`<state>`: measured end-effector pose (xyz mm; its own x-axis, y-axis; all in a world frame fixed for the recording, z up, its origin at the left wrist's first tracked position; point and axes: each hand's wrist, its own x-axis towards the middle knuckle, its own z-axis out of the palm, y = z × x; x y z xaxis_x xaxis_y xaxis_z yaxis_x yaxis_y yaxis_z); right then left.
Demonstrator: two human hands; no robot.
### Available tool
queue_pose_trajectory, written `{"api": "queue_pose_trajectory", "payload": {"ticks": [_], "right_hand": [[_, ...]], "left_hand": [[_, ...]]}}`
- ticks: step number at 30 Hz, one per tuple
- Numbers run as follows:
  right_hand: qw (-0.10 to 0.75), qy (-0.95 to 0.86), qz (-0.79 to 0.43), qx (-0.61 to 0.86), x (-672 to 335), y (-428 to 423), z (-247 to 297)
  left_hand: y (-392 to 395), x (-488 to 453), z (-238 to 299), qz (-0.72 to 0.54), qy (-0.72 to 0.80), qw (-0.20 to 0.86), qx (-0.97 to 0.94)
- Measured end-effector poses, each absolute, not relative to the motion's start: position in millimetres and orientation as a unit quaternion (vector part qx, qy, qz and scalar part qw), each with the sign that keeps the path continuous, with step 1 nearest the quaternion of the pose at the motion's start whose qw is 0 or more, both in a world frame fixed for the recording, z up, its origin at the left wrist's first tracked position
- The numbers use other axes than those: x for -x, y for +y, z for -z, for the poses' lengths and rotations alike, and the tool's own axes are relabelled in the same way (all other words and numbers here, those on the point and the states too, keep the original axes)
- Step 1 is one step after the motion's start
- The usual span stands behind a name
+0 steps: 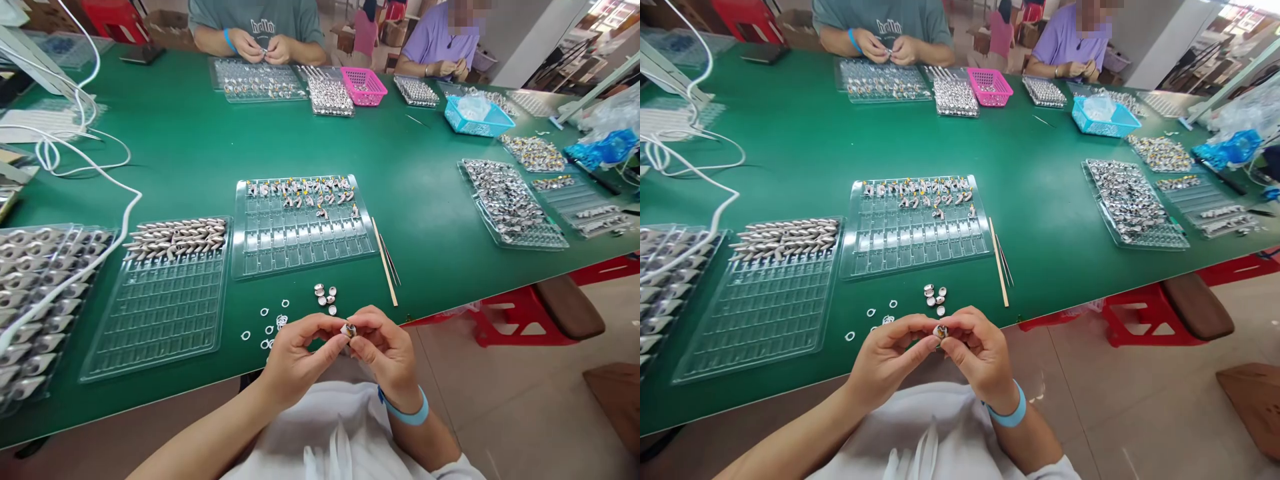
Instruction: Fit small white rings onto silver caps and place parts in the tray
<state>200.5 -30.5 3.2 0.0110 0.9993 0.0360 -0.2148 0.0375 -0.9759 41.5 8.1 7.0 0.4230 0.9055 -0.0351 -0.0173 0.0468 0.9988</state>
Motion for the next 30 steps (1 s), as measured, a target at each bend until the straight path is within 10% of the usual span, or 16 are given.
{"api": "queue_pose_trajectory", "payload": {"ticks": [12, 30], "right_hand": [[0.542, -0.569, -0.399, 0.473, -196.9, -33.3, -1.9], [0.559, -0.672, -0.15, 0.462, -194.3, -36.1, 12.5]], "left_hand": [[8.3, -37.0, -13.5, -0.348, 0.368, 0.721, -0.473], [-0.6, -36.9, -7.8, -0.42, 0.362, 0.531, -0.641]]}}
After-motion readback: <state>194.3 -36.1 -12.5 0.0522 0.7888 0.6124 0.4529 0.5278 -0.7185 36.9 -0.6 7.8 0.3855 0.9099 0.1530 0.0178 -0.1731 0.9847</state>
